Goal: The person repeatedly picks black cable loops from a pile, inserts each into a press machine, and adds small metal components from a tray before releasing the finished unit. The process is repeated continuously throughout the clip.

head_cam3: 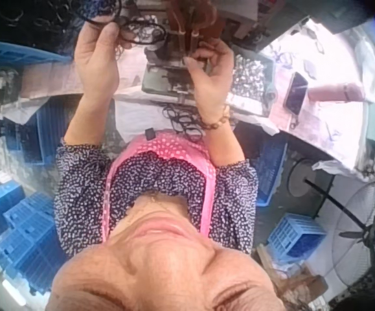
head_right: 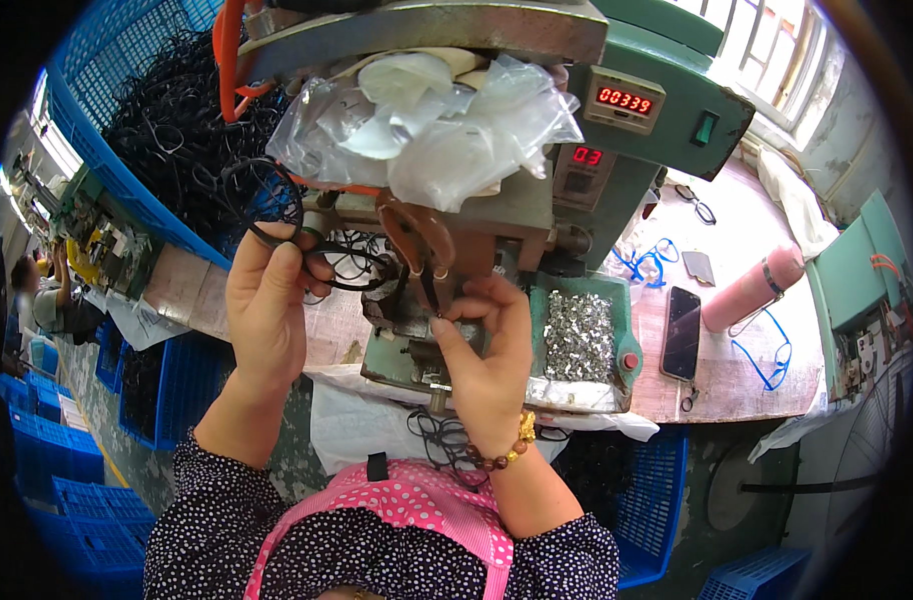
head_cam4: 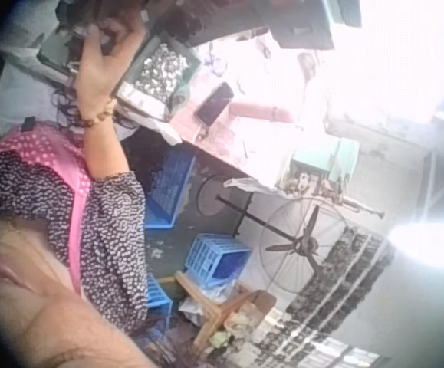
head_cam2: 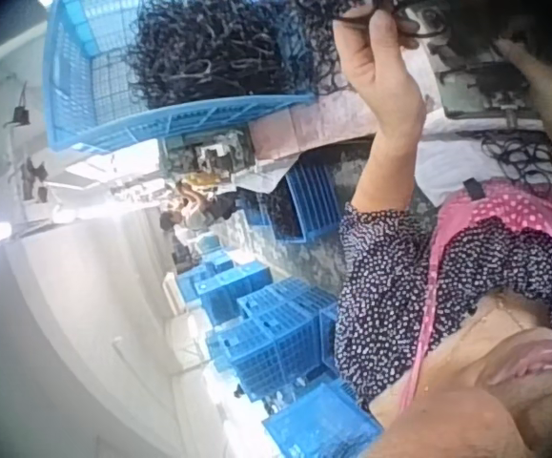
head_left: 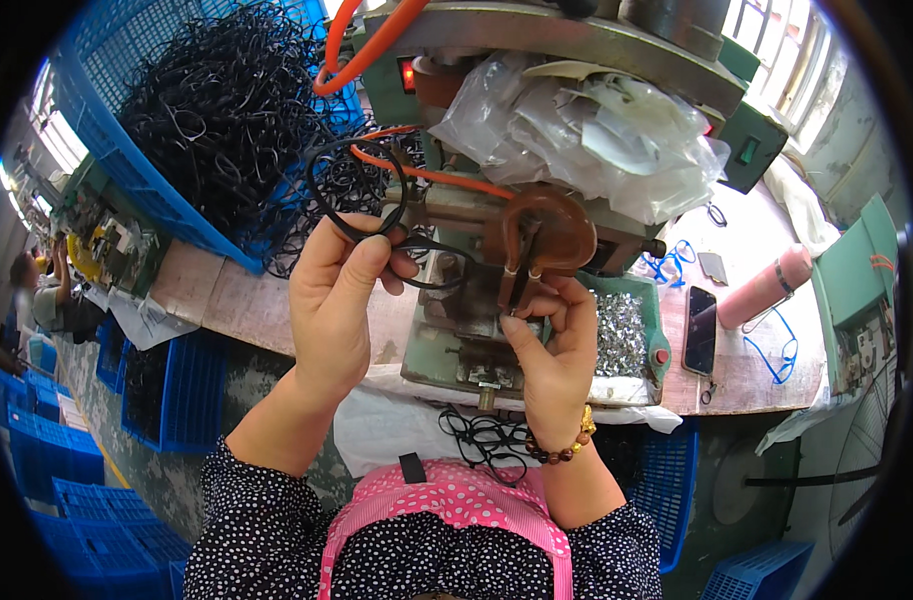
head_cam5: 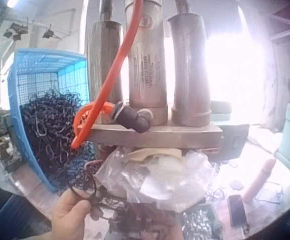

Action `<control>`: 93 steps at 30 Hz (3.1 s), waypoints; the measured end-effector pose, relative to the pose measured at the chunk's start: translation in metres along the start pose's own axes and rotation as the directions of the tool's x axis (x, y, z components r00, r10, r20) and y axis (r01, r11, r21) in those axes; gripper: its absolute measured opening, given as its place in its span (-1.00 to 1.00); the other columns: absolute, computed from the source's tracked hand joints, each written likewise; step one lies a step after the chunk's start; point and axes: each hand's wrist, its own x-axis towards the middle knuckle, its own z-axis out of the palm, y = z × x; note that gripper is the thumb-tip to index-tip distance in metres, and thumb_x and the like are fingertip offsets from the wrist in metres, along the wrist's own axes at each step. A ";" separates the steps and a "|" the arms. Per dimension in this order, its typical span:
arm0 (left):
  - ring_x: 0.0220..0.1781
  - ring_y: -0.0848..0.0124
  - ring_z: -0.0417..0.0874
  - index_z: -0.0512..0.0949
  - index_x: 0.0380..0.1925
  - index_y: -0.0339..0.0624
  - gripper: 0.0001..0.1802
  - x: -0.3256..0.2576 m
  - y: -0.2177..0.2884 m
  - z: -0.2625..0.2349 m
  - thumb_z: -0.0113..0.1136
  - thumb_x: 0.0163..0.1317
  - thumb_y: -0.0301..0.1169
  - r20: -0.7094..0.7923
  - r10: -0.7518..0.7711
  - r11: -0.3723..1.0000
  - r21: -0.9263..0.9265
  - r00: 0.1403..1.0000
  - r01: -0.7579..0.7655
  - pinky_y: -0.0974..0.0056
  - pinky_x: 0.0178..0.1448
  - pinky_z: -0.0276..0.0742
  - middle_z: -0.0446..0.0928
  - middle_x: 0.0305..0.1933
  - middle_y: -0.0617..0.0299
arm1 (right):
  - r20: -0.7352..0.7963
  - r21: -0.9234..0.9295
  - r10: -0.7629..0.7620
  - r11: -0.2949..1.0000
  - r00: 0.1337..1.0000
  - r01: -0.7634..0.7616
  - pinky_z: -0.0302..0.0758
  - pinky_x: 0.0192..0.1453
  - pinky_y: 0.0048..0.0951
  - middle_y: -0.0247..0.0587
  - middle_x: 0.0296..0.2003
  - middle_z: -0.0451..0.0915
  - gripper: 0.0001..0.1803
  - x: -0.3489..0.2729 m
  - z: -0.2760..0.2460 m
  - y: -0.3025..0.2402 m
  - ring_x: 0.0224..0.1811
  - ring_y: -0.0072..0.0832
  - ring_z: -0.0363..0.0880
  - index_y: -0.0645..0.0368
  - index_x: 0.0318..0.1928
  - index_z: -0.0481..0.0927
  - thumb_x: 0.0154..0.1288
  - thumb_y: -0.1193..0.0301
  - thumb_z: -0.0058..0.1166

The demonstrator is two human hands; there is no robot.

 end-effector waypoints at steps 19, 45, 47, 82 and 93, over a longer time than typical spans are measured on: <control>-0.33 0.46 0.66 0.56 -0.14 -0.33 -0.88 -0.031 -0.010 0.032 0.12 0.36 -0.56 0.288 -0.155 0.892 0.452 0.945 0.009 0.37 -0.23 0.54 0.64 -0.32 0.09 | 0.015 -0.057 0.090 0.994 0.996 -0.089 0.40 0.25 -0.46 -0.11 -0.06 0.64 -0.61 -0.001 -0.037 -0.019 0.07 -0.49 0.57 0.38 0.18 0.42 0.35 0.68 0.01; -0.41 0.13 0.58 0.55 -0.23 -0.18 -0.74 -0.024 -0.032 0.033 0.37 0.10 -0.39 0.470 0.343 0.634 0.523 0.813 -0.570 0.08 -0.33 0.46 0.51 -0.40 0.15 | 0.192 -0.949 -0.138 0.227 0.972 0.220 0.22 0.37 -0.03 0.05 0.06 0.54 -0.79 -0.011 -0.129 0.037 0.31 0.05 0.33 0.35 -0.17 0.52 0.20 0.53 0.19; -0.41 0.13 0.58 0.54 -0.24 -0.18 -0.75 -0.025 -0.031 0.033 0.36 0.11 -0.39 0.439 0.348 0.644 0.530 0.828 -0.551 0.09 -0.34 0.45 0.50 -0.41 0.15 | 0.098 -0.945 -0.203 0.288 0.974 0.155 0.24 0.33 -0.05 0.13 0.05 0.55 -0.80 -0.011 -0.127 0.041 0.26 0.04 0.37 0.37 -0.14 0.51 0.27 0.52 0.14; -0.19 0.14 0.60 0.66 -0.37 -0.12 -0.88 -0.015 -0.088 -0.222 0.32 0.16 -0.33 -0.104 -0.008 0.118 0.987 0.995 0.105 0.16 -0.12 0.49 0.64 -0.32 0.24 | -0.007 -0.835 -0.355 0.517 0.935 0.190 0.48 0.02 -0.32 -0.13 -0.26 0.63 -0.81 -0.021 -0.124 0.046 -0.18 -0.27 0.57 0.29 -0.15 0.67 0.25 0.70 0.12; -0.12 0.12 0.61 0.57 -0.29 -0.15 -0.88 -0.024 -0.075 -0.183 0.26 0.24 -0.38 0.117 -0.092 0.004 0.993 0.989 -0.117 0.09 -0.08 0.54 0.59 -0.25 0.14 | 0.041 -0.826 -0.364 0.511 0.931 0.236 0.45 -0.03 -0.34 -0.14 -0.31 0.59 -0.84 -0.023 -0.122 0.040 -0.23 -0.30 0.53 0.31 -0.21 0.66 0.19 0.72 0.14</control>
